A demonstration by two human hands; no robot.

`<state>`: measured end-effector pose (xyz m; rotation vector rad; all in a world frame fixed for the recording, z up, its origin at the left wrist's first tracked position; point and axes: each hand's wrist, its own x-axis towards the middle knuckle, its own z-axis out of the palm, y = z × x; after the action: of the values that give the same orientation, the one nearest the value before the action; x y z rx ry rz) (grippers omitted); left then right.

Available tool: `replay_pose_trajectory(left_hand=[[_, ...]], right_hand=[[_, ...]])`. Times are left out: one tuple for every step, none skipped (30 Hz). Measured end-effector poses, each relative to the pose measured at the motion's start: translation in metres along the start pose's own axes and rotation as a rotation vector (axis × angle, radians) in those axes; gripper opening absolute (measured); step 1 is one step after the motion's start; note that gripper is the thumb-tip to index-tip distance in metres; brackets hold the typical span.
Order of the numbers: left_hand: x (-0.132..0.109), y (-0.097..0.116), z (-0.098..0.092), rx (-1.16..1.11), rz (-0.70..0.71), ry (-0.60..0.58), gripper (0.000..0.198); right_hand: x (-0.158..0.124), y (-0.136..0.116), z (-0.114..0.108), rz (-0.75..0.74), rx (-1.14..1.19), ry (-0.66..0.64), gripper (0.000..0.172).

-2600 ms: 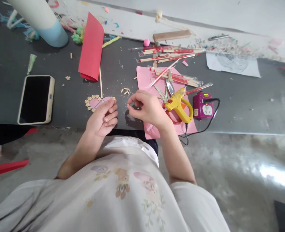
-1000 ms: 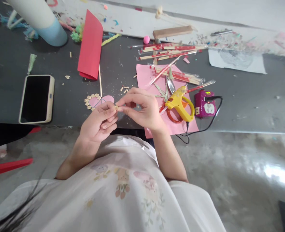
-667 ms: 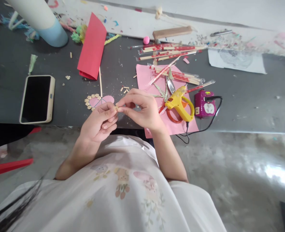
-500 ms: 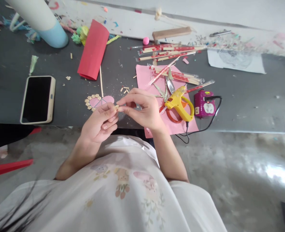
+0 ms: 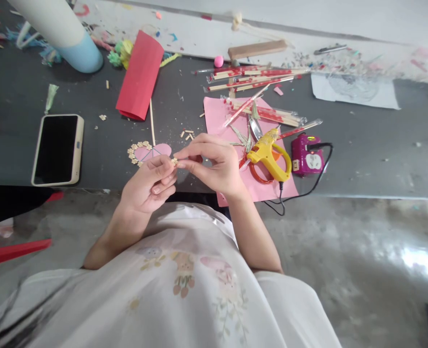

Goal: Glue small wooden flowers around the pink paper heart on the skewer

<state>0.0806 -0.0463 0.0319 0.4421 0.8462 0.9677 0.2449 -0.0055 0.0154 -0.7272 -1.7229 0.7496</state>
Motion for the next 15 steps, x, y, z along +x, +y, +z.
replay_pose_trajectory(left_hand=[[0.0004,0.0000,-0.0008,0.011,0.002,-0.001,0.039],[0.0007,0.0001,-0.0017,0.023,0.005,-0.002,0.038],[0.0010,0.0003,-0.0026,0.035,0.009,-0.002,0.037],[0.0010,0.0006,-0.0034,0.050,0.016,0.002,0.036],[0.0010,0.0010,-0.0042,0.070,0.026,0.011,0.034],[0.0007,0.0015,-0.0049,0.095,0.038,0.023,0.033],[0.0004,0.0020,-0.0054,0.125,0.053,0.036,0.032],[-0.0001,0.0024,-0.0058,0.155,0.075,0.048,0.031],[-0.0007,0.0028,-0.0059,0.182,0.100,0.058,0.030],[-0.0013,0.0030,-0.0059,0.205,0.127,0.068,0.030],[-0.0019,0.0031,-0.0057,0.221,0.152,0.077,0.030],[-0.0024,0.0032,-0.0055,0.232,0.171,0.086,0.029],[-0.0028,0.0031,-0.0052,0.238,0.186,0.094,0.029],[-0.0031,0.0031,-0.0050,0.240,0.192,0.100,0.028],[-0.0033,0.0030,-0.0048,0.239,0.193,0.101,0.028]], right_hand=[[0.0001,-0.0002,-0.0002,0.003,0.014,-0.009,0.017],[0.0001,-0.0003,-0.0005,0.008,0.026,-0.016,0.016],[0.0001,-0.0002,-0.0008,0.014,0.036,-0.022,0.016],[-0.0001,0.0000,-0.0012,0.022,0.045,-0.027,0.016],[-0.0003,0.0003,-0.0014,0.030,0.053,-0.029,0.016],[-0.0005,0.0006,-0.0017,0.037,0.064,-0.031,0.016],[-0.0007,0.0009,-0.0019,0.042,0.075,-0.034,0.016],[-0.0009,0.0010,-0.0022,0.046,0.084,-0.039,0.015],[-0.0011,0.0011,-0.0024,0.052,0.090,-0.045,0.015],[-0.0011,0.0010,-0.0025,0.057,0.092,-0.049,0.015],[-0.0009,0.0008,-0.0027,0.063,0.089,-0.052,0.015],[-0.0007,0.0006,-0.0028,0.069,0.086,-0.054,0.015],[-0.0003,0.0003,-0.0029,0.072,0.085,-0.056,0.015],[0.0001,0.0001,-0.0030,0.072,0.089,-0.059,0.015],[0.0005,0.0000,-0.0029,0.070,0.098,-0.061,0.015]])
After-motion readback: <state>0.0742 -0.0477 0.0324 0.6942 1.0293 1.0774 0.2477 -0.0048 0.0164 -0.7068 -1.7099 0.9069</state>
